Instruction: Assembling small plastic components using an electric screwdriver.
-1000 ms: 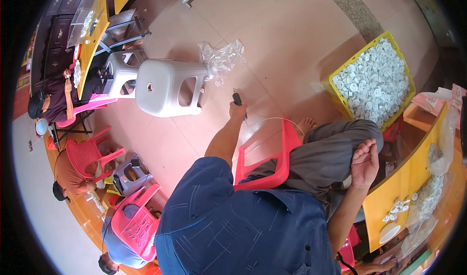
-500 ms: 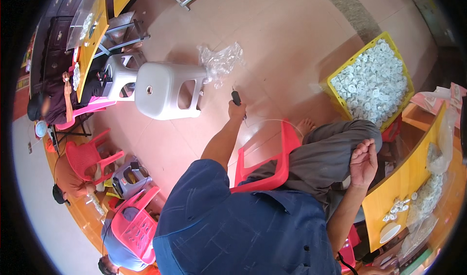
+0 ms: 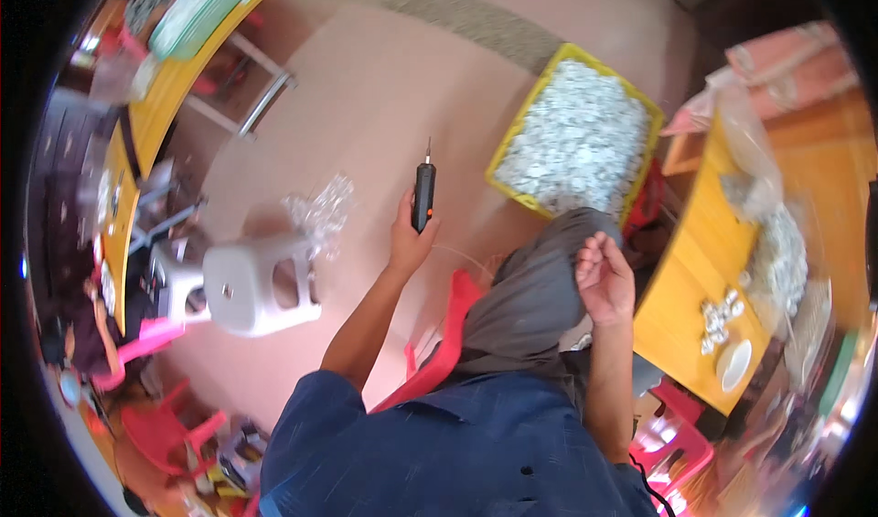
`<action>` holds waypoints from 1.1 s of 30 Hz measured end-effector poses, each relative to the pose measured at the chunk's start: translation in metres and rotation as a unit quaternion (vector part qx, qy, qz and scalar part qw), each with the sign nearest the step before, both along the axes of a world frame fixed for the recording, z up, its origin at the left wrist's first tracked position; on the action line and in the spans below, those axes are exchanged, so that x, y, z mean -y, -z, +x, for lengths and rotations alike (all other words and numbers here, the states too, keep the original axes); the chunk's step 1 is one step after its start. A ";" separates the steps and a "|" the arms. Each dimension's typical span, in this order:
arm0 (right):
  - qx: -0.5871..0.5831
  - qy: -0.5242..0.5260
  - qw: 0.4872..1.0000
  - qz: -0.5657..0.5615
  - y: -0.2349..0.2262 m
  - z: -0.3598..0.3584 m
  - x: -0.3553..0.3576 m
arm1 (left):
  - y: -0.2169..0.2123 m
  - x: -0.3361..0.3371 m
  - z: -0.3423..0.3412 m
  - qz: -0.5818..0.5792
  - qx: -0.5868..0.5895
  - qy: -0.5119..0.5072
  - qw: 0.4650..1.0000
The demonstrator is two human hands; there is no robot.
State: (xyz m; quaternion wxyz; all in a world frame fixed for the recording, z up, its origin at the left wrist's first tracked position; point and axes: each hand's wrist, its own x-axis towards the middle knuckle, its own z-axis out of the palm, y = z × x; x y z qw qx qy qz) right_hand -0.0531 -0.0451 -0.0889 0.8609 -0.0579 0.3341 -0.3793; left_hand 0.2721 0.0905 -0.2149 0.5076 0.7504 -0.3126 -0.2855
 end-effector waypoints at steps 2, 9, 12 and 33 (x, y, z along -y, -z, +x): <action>0.008 0.003 0.999 -0.043 -0.012 -0.001 0.005 | -0.036 0.021 -0.016 -0.067 0.034 0.071 0.995; -0.067 0.083 0.985 -0.135 -0.062 -0.036 0.012 | -0.168 0.073 -0.104 -0.152 0.112 0.353 0.917; -0.139 0.095 0.972 -0.164 -0.087 -0.054 0.006 | -0.190 0.075 -0.135 -0.127 0.084 0.448 0.881; -0.276 0.333 0.881 -0.191 -0.064 -0.192 -0.038 | -0.224 0.064 -0.245 -0.029 0.059 0.645 0.761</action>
